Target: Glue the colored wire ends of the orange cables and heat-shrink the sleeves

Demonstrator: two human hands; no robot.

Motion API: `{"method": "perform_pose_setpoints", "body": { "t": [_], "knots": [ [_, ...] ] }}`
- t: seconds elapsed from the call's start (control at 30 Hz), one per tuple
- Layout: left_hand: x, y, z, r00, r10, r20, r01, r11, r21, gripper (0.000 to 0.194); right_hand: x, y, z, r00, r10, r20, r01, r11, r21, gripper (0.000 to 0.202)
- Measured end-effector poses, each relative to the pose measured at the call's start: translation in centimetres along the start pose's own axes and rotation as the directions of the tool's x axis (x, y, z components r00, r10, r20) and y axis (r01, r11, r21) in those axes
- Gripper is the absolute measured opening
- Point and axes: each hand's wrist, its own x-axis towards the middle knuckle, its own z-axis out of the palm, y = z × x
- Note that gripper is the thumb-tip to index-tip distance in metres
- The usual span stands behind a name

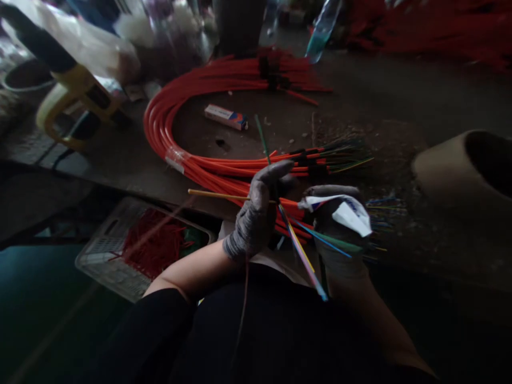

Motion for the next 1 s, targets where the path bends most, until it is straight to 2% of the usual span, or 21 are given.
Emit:
{"method": "perform_pose_setpoints", "body": {
  "t": [0.13, 0.27, 0.37, 0.47, 0.53, 0.6, 0.7, 0.77, 0.8, 0.87, 0.93, 1.0],
  "knots": [
    [0.4, 1.2, -0.6, 0.991, -0.066, 0.118, 0.069, 0.997, -0.024, 0.068, 0.1, -0.3, 0.2, 0.99, -0.126, 0.055, 0.13, 0.989, -0.065, 0.013],
    [0.4, 1.4, -0.8, 0.981, -0.056, 0.185, 0.067, 0.996, -0.053, 0.068, 1.0, -0.4, 0.6, 0.968, -0.202, 0.151, 0.22, 0.969, -0.111, 0.017],
    [0.3, 1.2, -0.7, 0.971, -0.086, 0.222, 0.092, 0.996, -0.015, 0.074, 1.4, -0.4, 0.8, 0.958, -0.216, 0.189, 0.236, 0.968, -0.089, 0.015],
    [0.7, 1.7, -0.9, 0.966, -0.099, 0.239, 0.087, 0.995, 0.057, 0.082, 1.3, 0.1, 1.1, 0.966, -0.213, 0.145, 0.223, 0.973, -0.054, 0.008],
    [1.4, 2.6, -1.4, 0.965, -0.055, 0.255, 0.019, 0.989, 0.144, 0.083, 1.1, 0.5, 1.3, 0.97, -0.217, 0.111, 0.226, 0.972, -0.071, 0.01],
    [2.4, 4.0, -1.9, 0.952, 0.008, 0.305, -0.104, 0.948, 0.3, 0.077, 1.1, 0.8, 1.4, 0.972, -0.221, 0.082, 0.228, 0.97, -0.089, 0.012],
    [4.4, 5.9, -2.2, 0.907, 0.196, 0.372, -0.374, 0.781, 0.5, 0.055, 2.0, 1.2, 1.5, 0.957, -0.284, 0.059, 0.287, 0.957, -0.048, 0.015],
    [6.1, 6.7, -2.2, 0.878, 0.317, 0.359, -0.473, 0.692, 0.545, 0.034, 3.2, 1.2, 1.5, 0.957, -0.287, 0.05, 0.289, 0.956, -0.038, 0.012],
    [7.0, 6.9, -2.1, 0.879, 0.331, 0.343, -0.473, 0.697, 0.539, 0.023, 3.9, 1.1, 1.6, 0.962, -0.267, 0.049, 0.269, 0.962, -0.049, 0.01],
    [8.7, 7.3, -2.0, 0.91, 0.248, 0.333, -0.391, 0.783, 0.484, 0.011, 5.1, 0.8, 1.8, 0.973, -0.23, 0.026, 0.231, 0.971, -0.064, 0.007],
    [10.2, 7.6, -1.9, 0.935, 0.104, 0.339, -0.252, 0.867, 0.429, 0.011, 6.1, 0.3, 2.0, 0.969, -0.247, 0.023, 0.248, 0.968, -0.05, 0.009],
    [11.1, 8.0, -1.6, 0.946, -0.003, 0.324, -0.139, 0.901, 0.412, 0.011, 6.6, -0.2, 2.0, 0.96, -0.267, 0.081, 0.271, 0.962, -0.038, 0.012]
  ]
}}
